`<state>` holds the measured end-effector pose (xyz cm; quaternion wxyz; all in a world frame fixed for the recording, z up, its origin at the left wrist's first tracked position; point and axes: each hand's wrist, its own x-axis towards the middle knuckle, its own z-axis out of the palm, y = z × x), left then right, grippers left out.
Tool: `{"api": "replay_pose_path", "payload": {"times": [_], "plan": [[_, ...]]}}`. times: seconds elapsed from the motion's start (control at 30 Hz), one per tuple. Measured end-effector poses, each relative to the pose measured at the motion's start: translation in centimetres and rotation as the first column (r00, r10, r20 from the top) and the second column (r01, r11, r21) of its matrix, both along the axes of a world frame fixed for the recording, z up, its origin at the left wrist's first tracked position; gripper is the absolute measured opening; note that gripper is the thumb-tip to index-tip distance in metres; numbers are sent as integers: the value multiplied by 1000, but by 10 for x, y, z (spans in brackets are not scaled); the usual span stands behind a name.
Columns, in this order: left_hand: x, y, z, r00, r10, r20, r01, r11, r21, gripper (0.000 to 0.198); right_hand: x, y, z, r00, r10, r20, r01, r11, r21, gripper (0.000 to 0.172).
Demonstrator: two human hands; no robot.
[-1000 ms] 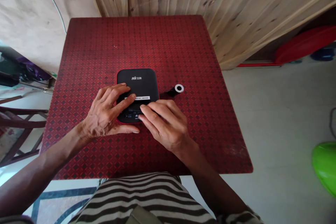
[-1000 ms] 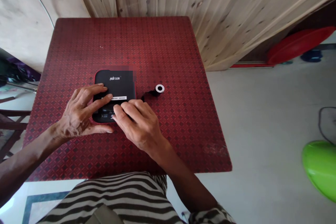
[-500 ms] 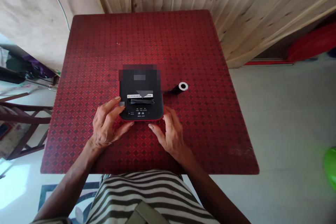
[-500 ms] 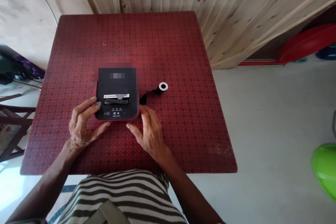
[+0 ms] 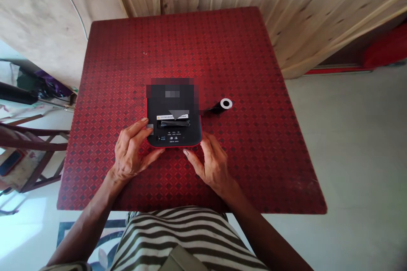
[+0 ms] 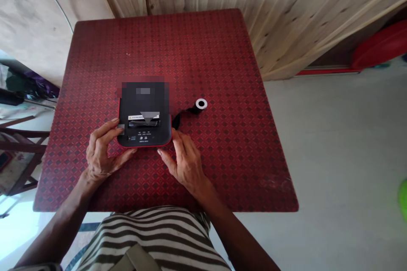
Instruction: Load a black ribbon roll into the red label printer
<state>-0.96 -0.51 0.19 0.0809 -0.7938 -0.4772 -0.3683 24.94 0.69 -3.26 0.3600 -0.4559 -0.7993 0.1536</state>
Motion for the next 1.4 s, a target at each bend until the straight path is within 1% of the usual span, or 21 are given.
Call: {"api": "replay_pose_path", "payload": {"times": [0.23,0.37,0.5,0.67,0.77,1.03,1.23,1.4], "plan": [[1,0,1,1000,1,-8,-1,1000,5,74,1,2,2,1000,20,-22,-19,999,25,43],[0,1,3,1000,-11,-23,11,1000,11,75,2,2,2,1000,21,-21,-20,998,64,45],[-2,2,5,999,-17,-30,17,1000,12,74,4,2,2,999,25,-27,-23,997,73,44],[-3,3,6,1000,-10,-5,10,1000,6,68,5,2,2,998,46,-43,-43,995,89,47],[-2,2,6,1000,-4,-16,5,1000,6,69,5,2,3,998,42,-53,-36,994,106,48],[-4,4,8,999,-4,-40,4,1000,10,73,5,1,7,997,29,-65,-27,999,26,41],[-7,4,17,996,-14,-83,12,1000,-26,69,5,0,7,997,18,-75,-19,1000,-7,28],[-7,3,23,999,-12,-53,9,998,-61,65,5,1,5,992,11,-126,-17,999,-47,25]]}}
